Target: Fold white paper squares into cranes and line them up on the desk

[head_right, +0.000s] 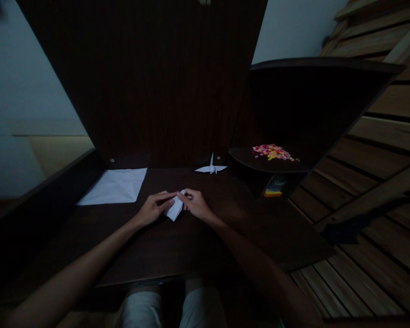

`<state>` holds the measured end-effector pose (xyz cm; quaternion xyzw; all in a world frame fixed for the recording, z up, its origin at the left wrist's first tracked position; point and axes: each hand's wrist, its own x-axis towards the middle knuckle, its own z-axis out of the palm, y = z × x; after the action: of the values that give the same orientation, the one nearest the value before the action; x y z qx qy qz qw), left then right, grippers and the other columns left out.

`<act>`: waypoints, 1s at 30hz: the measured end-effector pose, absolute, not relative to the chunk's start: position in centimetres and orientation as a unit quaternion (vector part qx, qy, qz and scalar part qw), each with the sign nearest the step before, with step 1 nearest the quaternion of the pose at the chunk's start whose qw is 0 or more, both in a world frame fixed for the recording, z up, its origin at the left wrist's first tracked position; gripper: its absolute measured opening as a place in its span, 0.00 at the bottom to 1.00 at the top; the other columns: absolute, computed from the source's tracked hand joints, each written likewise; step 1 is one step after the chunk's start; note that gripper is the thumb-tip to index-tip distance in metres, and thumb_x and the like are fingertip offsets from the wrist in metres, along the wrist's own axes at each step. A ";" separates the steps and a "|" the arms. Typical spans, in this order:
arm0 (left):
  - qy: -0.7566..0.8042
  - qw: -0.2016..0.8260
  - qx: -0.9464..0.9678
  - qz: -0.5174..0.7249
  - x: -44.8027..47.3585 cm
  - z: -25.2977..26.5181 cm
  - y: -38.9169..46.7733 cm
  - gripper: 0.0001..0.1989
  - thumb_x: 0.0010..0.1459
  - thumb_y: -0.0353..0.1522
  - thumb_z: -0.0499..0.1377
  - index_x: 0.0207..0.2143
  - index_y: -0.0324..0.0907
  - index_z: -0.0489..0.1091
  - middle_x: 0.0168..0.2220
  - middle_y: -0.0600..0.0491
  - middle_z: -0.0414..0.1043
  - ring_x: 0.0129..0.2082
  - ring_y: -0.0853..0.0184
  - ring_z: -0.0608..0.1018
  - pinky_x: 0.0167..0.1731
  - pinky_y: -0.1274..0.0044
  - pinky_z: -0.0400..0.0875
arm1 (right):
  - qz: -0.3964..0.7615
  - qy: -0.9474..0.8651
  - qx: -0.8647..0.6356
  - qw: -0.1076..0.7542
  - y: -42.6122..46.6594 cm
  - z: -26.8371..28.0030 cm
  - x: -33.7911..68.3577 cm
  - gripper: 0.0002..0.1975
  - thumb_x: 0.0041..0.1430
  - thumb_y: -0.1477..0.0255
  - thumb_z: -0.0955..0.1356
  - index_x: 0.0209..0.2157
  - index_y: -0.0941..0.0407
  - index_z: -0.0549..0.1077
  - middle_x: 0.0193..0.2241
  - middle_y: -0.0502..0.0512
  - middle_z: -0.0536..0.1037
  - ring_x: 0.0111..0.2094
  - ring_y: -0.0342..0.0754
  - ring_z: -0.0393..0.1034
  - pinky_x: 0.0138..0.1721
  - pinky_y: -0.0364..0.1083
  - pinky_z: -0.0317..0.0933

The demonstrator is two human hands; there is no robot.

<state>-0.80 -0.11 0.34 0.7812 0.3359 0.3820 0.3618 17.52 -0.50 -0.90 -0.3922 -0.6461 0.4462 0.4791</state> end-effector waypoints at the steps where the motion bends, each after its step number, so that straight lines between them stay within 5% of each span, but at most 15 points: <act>1: 0.334 0.364 0.783 0.378 -0.8 0.3 -0.1 0.18 0.58 0.37 0.54 0.48 0.41 0.71 0.32 0.50 0.71 0.32 0.67 0.70 0.33 0.74 0.65 | 0.445 -0.646 -0.393 0.480 -0.5 -0.9 17.5 0.18 0.52 0.55 0.66 0.26 0.58 0.69 0.16 0.46 0.65 0.16 0.39 0.59 0.17 0.39 0.54; 6: 0.327 0.444 0.748 0.370 -0.6 0.1 -0.2 0.21 0.56 0.37 0.57 0.52 0.40 0.67 0.36 0.49 0.72 0.33 0.67 0.71 0.34 0.75 0.66 | 0.442 -0.637 -0.394 0.493 -0.4 -0.6 17.6 0.20 0.53 0.54 0.65 0.22 0.57 0.66 0.15 0.46 0.64 0.16 0.39 0.58 0.17 0.39 0.54; 11: 0.322 0.519 0.711 0.348 -0.3 -0.2 -0.3 0.28 0.52 0.36 0.60 0.54 0.36 0.63 0.27 0.54 0.70 0.23 0.73 0.68 0.25 0.80 0.63 | 0.443 -0.625 -0.401 0.503 -0.4 -0.5 17.6 0.20 0.53 0.54 0.65 0.22 0.57 0.66 0.17 0.46 0.64 0.17 0.38 0.58 0.16 0.39 0.54; 15: 0.342 0.517 0.684 0.385 -0.3 0.0 -0.3 0.28 0.50 0.35 0.62 0.52 0.35 0.64 0.25 0.56 0.69 0.23 0.74 0.69 0.25 0.81 0.63 | 0.469 -0.618 -0.401 0.487 -0.3 -0.8 17.6 0.16 0.51 0.58 0.68 0.33 0.57 0.67 0.23 0.47 0.69 0.19 0.38 0.62 0.15 0.37 0.54; 20: 0.363 0.492 0.645 0.458 -0.4 0.4 -0.2 0.28 0.49 0.35 0.62 0.52 0.37 0.61 0.26 0.55 0.70 0.25 0.72 0.73 0.26 0.80 0.65 | 0.509 -0.620 -0.371 0.468 -0.3 -1.2 17.6 0.25 0.44 0.66 0.72 0.43 0.54 0.62 0.25 0.45 0.69 0.22 0.39 0.65 0.17 0.37 0.62; 30: 0.344 0.514 0.631 0.468 -0.4 0.0 0.0 0.24 0.50 0.34 0.62 0.48 0.40 0.59 0.30 0.55 0.70 0.27 0.71 0.75 0.29 0.79 0.69 | 0.495 -0.610 -0.356 0.506 -0.4 -1.0 17.5 0.22 0.45 0.66 0.72 0.41 0.54 0.62 0.22 0.43 0.69 0.18 0.39 0.67 0.18 0.39 0.63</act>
<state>-0.38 0.04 0.03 0.6311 0.3437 0.4679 0.5144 17.47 -0.37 -0.98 -0.3556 -0.6097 0.4954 0.5064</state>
